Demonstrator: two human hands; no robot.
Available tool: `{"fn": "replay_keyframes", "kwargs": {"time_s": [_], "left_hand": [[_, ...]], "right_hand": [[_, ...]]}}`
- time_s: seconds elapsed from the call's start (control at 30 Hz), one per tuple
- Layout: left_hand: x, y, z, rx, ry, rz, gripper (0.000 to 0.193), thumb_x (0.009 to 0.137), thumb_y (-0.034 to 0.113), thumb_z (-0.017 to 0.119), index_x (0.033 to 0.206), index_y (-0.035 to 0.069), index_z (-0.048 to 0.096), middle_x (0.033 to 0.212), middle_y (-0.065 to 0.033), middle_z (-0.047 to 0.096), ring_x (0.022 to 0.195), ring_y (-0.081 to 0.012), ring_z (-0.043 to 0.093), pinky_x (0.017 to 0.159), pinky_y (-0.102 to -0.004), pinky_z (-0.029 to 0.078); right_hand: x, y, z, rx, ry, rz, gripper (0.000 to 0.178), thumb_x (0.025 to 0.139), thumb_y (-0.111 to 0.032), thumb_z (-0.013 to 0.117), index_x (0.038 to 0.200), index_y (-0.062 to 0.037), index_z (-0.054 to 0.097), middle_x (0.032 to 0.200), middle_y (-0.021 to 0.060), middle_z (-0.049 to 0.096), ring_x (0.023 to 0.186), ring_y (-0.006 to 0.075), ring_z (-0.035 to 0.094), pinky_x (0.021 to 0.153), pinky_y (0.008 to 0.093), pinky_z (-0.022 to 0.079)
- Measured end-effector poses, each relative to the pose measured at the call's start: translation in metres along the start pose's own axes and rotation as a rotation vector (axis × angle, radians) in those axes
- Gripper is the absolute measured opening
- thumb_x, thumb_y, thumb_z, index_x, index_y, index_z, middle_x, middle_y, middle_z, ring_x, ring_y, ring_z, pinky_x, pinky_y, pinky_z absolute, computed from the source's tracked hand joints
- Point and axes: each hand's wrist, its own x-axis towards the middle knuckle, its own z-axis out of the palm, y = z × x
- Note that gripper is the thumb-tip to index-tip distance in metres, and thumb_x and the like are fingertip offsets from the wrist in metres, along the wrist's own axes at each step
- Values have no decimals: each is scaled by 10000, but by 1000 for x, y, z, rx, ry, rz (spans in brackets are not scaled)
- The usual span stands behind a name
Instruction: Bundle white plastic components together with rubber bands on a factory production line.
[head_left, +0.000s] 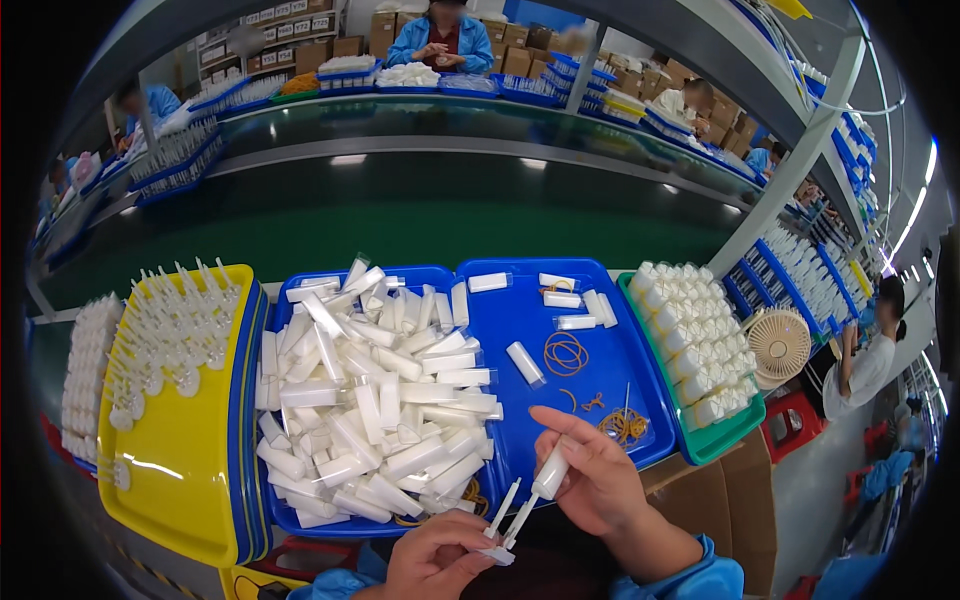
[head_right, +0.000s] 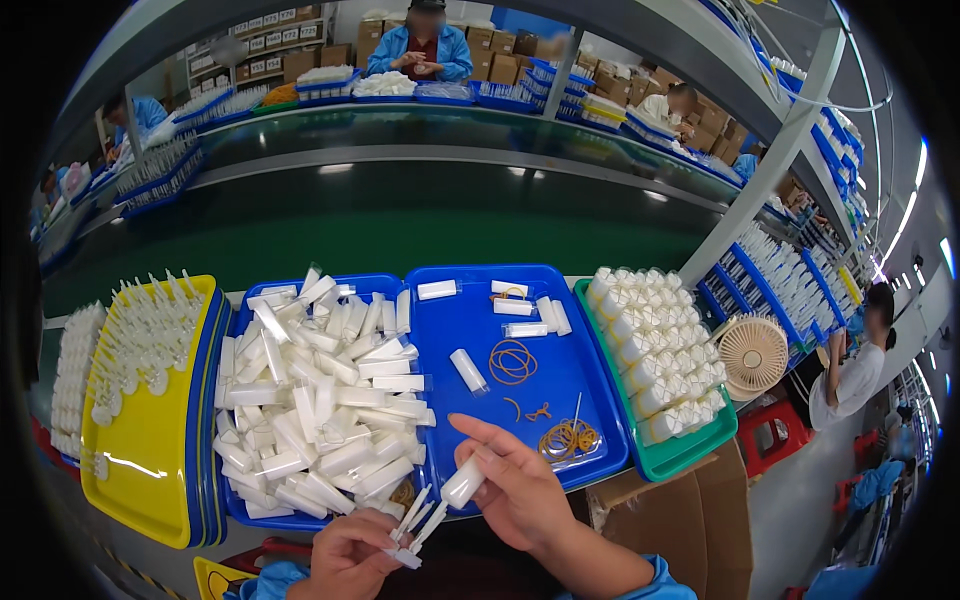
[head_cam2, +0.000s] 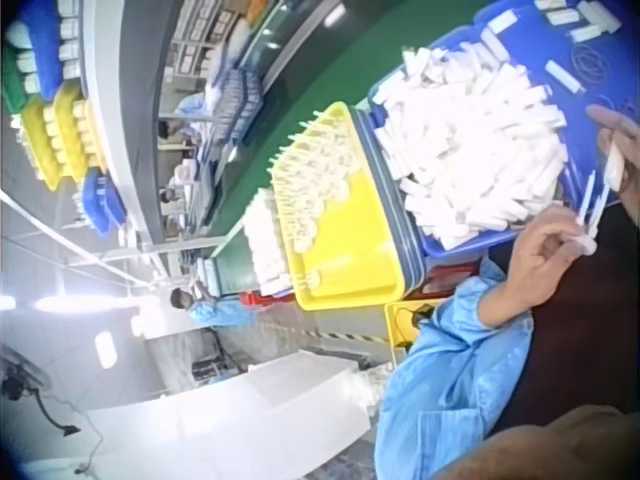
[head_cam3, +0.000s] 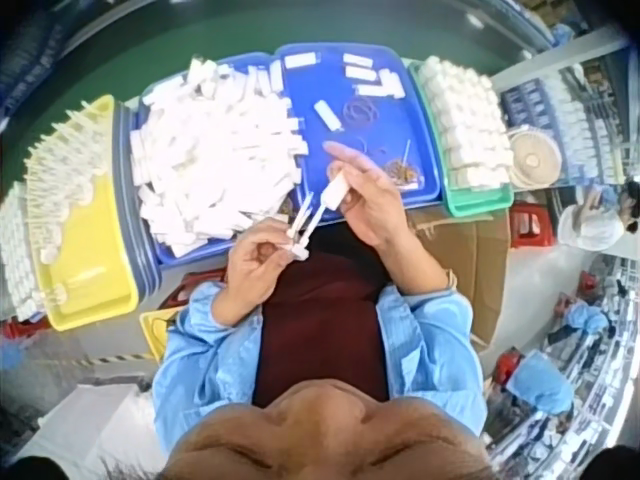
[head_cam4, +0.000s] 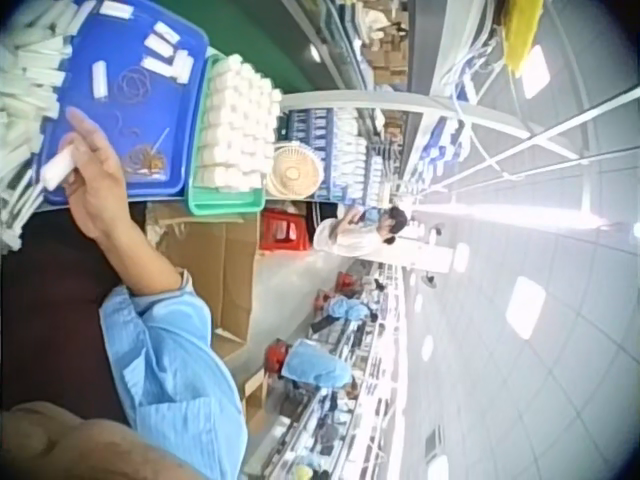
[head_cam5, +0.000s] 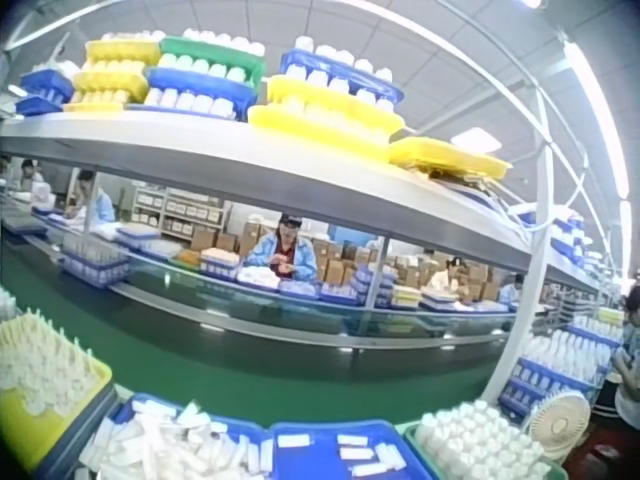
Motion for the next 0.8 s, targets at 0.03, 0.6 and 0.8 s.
{"fn": "replay_keyframes", "kwargs": {"time_s": [0.03, 0.6, 0.8], "left_hand": [[0, -1, 0, -20, 9, 8, 150, 825, 9, 594, 957, 11, 521, 964, -127, 522, 825, -177, 560, 703, -272, 487], [-7, 8, -10, 86, -18, 257, 53, 835, 90, 601, 812, 48, 577, 823, -125, 576, 703, -221, 567, 635, -327, 453], [-11, 12, -20, 72, 20, 280, 74, 835, 92, 599, 790, 36, 579, 817, -131, 577, 704, -224, 563, 635, -332, 456]], "right_hand": [[0, 0, 0, 0, -2, 4, 447, 877, -133, 508, 1272, 34, 384, 880, 67, 523, 742, 130, 520, 663, 244, 449], [-25, -6, -1, -360, -269, -103, 347, 828, -87, 612, 1146, 33, 537, 913, 106, 610, 793, 155, 591, 749, 261, 448], [-11, -20, 25, -973, -352, -357, 298, 795, -119, 641, 1040, 42, 590, 836, 95, 656, 787, 172, 593, 727, 295, 386]]}}
